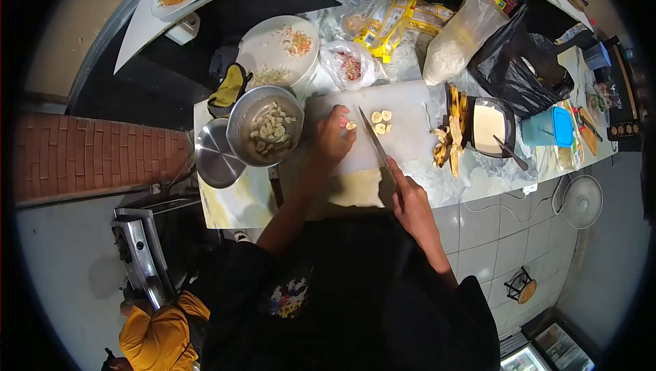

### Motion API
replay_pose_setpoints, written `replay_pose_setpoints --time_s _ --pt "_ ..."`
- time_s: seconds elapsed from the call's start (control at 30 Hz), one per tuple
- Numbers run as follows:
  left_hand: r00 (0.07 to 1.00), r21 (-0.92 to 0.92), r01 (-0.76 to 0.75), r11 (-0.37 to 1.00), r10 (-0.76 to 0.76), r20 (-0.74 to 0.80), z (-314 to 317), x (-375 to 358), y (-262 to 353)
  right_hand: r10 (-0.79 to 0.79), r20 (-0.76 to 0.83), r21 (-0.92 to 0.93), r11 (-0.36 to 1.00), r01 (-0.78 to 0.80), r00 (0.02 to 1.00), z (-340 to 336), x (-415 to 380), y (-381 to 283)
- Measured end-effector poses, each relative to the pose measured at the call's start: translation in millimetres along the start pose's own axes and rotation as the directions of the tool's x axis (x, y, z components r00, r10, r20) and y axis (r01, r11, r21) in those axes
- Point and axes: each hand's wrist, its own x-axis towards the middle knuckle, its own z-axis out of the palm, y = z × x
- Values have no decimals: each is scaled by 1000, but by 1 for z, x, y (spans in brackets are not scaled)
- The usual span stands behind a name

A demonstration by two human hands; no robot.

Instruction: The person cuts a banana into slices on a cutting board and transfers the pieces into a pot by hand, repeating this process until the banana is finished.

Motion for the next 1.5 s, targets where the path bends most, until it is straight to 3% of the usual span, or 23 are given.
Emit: replay_pose_setpoints --time_s 0.07,0.13,0.23,0.33,0.53,0.73,0.83,1.1,1.3,1.5 --pt "998 -33 -52 998 53 30 -8 -1 -4 -23 2 -3 1000 23 1000 1 0 1" --pt "987 -226 -46 973 78 138 -16 -2 -10 -3 31 -25 1000 4 1000 2 0 -1" --pt "993 -247 -54 967 77 85 -21 -3 -10 8 92 -77 997 -1 996 3 1 -2" --pt "988 -128 79 989 -60 144 -33 -8 4 -22 94 -98 995 31 995 11 2 3" --pt "997 -130 19 991 -10 73 -28 -10 5 -38 68 -92 995 44 997 20 4 6" --pt "991 -220 99 971 -75 115 -31 -7 7 -42 66 -91 995 48 997 24 6 6" --pt "997 -221 35 975 -19 72 -25 -7 -1 -48 65 -95 994 54 997 26 6 7" --pt "996 -216 58 975 -41 79 -24 -6 -4 -58 59 -96 993 63 997 29 7 7" --pt "995 -268 67 961 -43 95 -27 -4 -1 -60 70 -158 985 70 996 32 8 12" --pt "997 -265 48 963 -29 76 -23 -5 -7 25 180 -299 954 31 983 32 10 5"
